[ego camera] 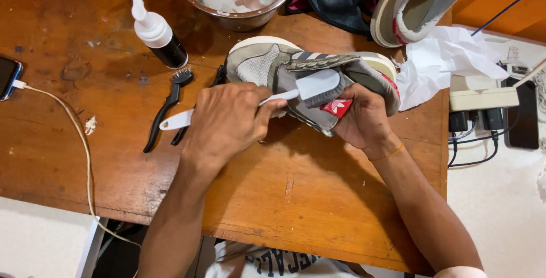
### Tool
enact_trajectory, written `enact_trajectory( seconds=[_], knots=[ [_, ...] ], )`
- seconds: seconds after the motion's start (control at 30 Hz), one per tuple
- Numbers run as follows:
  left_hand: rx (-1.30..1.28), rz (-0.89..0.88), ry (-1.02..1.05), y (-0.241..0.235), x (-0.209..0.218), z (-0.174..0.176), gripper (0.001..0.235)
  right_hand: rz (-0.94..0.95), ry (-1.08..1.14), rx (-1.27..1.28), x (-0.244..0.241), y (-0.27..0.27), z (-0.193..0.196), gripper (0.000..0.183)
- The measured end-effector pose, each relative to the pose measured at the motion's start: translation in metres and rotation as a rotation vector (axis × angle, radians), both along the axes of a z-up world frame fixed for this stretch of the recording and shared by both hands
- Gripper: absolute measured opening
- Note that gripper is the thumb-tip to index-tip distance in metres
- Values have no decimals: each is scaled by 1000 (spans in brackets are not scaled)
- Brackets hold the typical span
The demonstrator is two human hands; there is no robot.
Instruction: The person cleans a grey and white sneaker on a wooden table. They use a white brush dipped in a soapy water mixture to scrub the shoe's upper and tongue, then wipe the area with a white cloth. The person also uses a small metal tool to pick at the shoe's interior lining.
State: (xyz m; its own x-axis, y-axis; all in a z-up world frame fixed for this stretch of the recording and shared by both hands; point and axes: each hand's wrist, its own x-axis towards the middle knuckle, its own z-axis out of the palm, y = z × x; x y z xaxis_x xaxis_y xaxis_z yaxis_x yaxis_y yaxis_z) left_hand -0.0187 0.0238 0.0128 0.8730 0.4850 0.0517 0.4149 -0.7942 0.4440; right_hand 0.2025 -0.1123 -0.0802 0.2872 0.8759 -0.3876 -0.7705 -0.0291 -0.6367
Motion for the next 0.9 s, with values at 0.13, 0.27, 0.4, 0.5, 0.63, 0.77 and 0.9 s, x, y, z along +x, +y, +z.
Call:
enact_trajectory(
  seconds=[0.13,0.27,0.4,0.5,0.63,0.77,0.9],
  knots=[
    [-94,116,144,13,-10,14,37,-48,-110,17,-5,4,0,53],
    [-54,57,117,2,14,16,36,-73,-203,-5,0,-1,-25,48],
    [-126,87,188,15,11,19,36,-71,-230,3,-23,4,25,59],
    [-132,120,223,23,13,25,36,-74,-229,5,-13,2,-3,58],
    [-93,46,172,4,37,28,35,-55,-211,12,-1,0,-30,47],
    [-109,85,302,16,19,54,33,-58,-239,-2,-12,0,-10,42],
    [-148,71,319,15,20,65,29,-55,-250,-77,0,0,-36,32]
  ],
)
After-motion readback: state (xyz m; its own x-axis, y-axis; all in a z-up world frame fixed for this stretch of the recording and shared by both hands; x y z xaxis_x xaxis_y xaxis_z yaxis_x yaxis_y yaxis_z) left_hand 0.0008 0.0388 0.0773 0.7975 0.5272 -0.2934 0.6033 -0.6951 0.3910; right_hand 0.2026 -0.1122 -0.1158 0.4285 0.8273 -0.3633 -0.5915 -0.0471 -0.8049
